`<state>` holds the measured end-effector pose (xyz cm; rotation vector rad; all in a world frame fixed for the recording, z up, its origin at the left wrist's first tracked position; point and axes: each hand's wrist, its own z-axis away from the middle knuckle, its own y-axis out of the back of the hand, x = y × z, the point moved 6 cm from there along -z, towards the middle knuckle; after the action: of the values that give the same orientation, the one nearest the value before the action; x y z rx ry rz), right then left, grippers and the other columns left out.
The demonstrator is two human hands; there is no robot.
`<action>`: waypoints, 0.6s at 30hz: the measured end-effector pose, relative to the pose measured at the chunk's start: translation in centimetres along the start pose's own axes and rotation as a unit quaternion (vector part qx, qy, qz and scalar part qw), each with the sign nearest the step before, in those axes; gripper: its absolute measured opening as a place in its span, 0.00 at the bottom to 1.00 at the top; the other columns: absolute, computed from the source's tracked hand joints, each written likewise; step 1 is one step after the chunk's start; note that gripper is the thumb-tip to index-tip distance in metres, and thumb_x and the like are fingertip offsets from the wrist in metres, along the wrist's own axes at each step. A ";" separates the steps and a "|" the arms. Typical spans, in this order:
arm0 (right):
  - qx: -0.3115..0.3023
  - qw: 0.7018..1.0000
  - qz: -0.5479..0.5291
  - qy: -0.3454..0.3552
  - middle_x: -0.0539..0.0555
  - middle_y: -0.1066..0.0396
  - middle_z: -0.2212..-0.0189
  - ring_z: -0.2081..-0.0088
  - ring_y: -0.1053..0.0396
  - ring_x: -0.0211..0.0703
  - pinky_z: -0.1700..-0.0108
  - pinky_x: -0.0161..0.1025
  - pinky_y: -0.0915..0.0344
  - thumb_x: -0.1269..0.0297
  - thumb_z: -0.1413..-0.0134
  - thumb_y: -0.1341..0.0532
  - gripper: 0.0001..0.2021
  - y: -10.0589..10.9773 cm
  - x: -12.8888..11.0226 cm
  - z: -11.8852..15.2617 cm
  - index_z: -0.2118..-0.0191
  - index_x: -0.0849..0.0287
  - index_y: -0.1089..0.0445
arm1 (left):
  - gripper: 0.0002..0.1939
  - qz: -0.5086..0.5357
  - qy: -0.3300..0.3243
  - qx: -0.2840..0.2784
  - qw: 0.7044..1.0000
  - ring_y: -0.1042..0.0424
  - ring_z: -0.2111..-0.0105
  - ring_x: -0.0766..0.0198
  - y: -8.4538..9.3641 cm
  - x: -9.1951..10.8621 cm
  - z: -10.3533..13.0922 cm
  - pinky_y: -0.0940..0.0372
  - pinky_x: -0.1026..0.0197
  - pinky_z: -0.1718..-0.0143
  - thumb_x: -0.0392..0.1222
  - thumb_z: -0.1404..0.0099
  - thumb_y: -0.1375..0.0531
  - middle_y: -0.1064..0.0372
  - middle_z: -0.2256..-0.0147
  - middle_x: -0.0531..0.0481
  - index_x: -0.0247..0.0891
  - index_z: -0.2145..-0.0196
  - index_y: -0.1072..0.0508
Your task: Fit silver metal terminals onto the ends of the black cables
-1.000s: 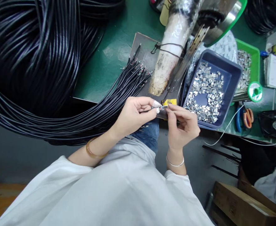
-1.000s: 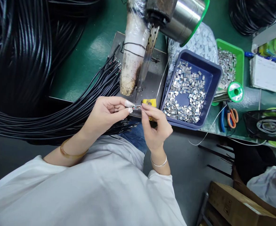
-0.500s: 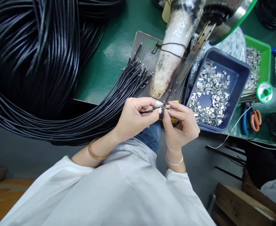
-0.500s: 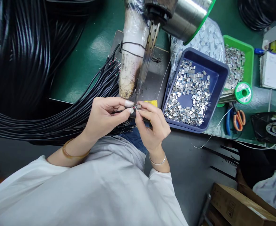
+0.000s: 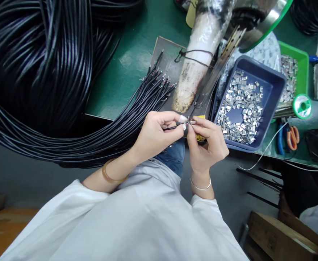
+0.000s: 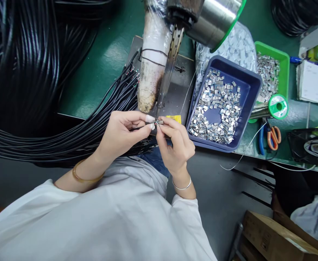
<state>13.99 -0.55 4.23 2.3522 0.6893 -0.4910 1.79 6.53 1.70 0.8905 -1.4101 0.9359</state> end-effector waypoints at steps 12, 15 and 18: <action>-0.027 0.999 0.001 0.029 0.52 0.21 0.58 0.59 0.21 0.39 0.58 0.36 0.22 0.75 0.45 0.35 0.09 -0.3 -0.5 0.8 0.61 0.55 0.31 | 0.04 0.008 0.020 -0.030 0.999 0.53 0.81 0.75 0.1 -0.5 0.5 0.56 0.66 0.80 0.35 0.42 0.38 0.49 0.82 0.59 0.33 0.74 0.25; -0.011 0.999 -0.023 -0.026 0.48 0.21 0.65 0.66 0.21 0.38 0.65 0.37 0.23 0.72 0.41 0.38 0.06 1.8 0.5 1.0 0.59 0.54 0.30 | 0.04 -0.027 0.020 -0.071 0.997 0.53 0.81 0.74 0.0 -0.4 0.9 0.56 0.66 0.79 0.34 0.40 0.40 0.51 0.82 0.60 0.32 0.70 0.24; 0.021 0.995 -0.012 -0.093 0.42 0.32 0.76 0.78 0.29 0.36 0.72 0.39 0.27 0.66 0.42 0.37 0.04 5.6 1.5 1.1 0.64 0.49 0.31 | 0.06 -0.133 -0.008 -0.193 0.972 0.52 0.81 0.74 -0.4 -0.3 2.2 0.54 0.67 0.78 0.33 0.38 0.40 0.51 0.83 0.61 0.32 0.67 0.22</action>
<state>18.22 -4.43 5.32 2.3028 0.6271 -0.7312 1.33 4.34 1.42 0.7664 -1.3841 0.4318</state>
